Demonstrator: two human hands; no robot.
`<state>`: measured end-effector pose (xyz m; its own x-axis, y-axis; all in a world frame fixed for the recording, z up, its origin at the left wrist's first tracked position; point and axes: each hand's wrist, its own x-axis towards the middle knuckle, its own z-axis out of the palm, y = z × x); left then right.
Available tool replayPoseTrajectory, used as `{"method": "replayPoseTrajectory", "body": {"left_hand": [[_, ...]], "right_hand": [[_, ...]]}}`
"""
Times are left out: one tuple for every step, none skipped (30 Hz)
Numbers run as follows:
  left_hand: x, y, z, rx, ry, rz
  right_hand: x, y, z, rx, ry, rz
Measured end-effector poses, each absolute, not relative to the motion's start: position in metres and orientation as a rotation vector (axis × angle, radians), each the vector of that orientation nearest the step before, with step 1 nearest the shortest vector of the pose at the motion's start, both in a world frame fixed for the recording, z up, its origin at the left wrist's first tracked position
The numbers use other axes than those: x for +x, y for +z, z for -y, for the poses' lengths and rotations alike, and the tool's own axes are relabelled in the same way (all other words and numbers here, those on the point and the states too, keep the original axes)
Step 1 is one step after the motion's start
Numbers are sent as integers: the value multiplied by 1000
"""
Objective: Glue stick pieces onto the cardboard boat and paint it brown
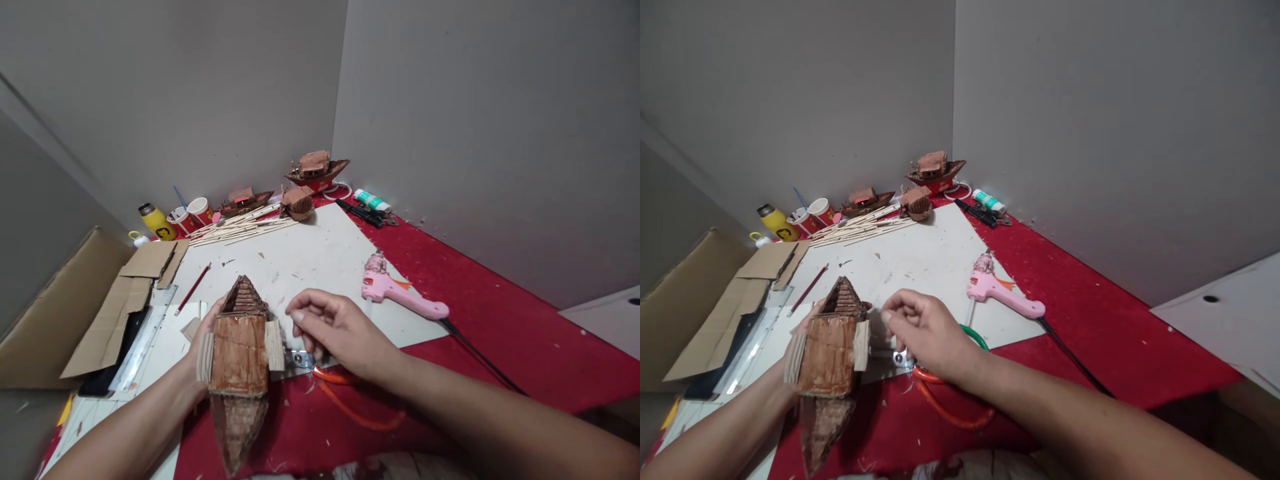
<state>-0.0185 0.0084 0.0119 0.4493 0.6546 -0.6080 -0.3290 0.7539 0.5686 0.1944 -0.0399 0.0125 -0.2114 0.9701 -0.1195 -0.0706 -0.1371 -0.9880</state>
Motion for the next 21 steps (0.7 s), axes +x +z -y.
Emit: {"method": "replayPoseTrajectory", "body": {"left_hand": [[-20,13,-11,395,578,-936],[-20,13,-14,393,527,-954],[-20,12,-15,397,490,-965],[-20,11,-16,406,467,-959],[-19,10,-15,417,457,-940],[-17,7,-14,430,454,-910],[-15,4,-13,444,451,-872],[-13,1,-11,453,439,-844],[-12,-2,-10,459,424,-823],[-10,-4,-9,462,403,-811],[-9,-7,-8,467,383,-802],[-8,-8,-7,475,361,-793],[-7,-7,-7,484,340,-785],[-7,-6,-7,493,324,-781],[-7,-3,-8,500,314,-787],[-8,1,-10,507,317,-804],[-9,6,-12,515,337,-830],[-13,12,-16,530,383,-881],[-17,18,-21,558,446,-935],[-22,24,-27,593,508,-970],[-29,29,-34,625,583,-999]], "right_hand": [[196,12,38,-1133,1419,1224],[197,12,36,-1132,1358,1226],[198,12,35,-1129,1322,1239],[199,12,33,-1126,1305,1263],[200,12,31,-1122,1300,1292],[201,11,30,-1117,1295,1325],[200,10,28,-1107,1289,1362],[200,10,27,-1094,1291,1394],[199,9,26,-1083,1303,1415],[197,8,26,-1077,1324,1421],[196,7,25,-1074,1359,1414],[194,7,25,-1079,1399,1397],[193,7,25,-1090,1436,1374],[192,7,26,-1105,1465,1345],[192,8,26,-1127,1487,1312],[193,9,25,-1156,1501,1276],[194,9,24,-1193,1498,1235],[196,9,23,-1237,1474,1189],[198,10,21,-1280,1439,1146],[200,9,18,-1317,1396,1109],[202,9,15,-1343,1354,1080]]}}
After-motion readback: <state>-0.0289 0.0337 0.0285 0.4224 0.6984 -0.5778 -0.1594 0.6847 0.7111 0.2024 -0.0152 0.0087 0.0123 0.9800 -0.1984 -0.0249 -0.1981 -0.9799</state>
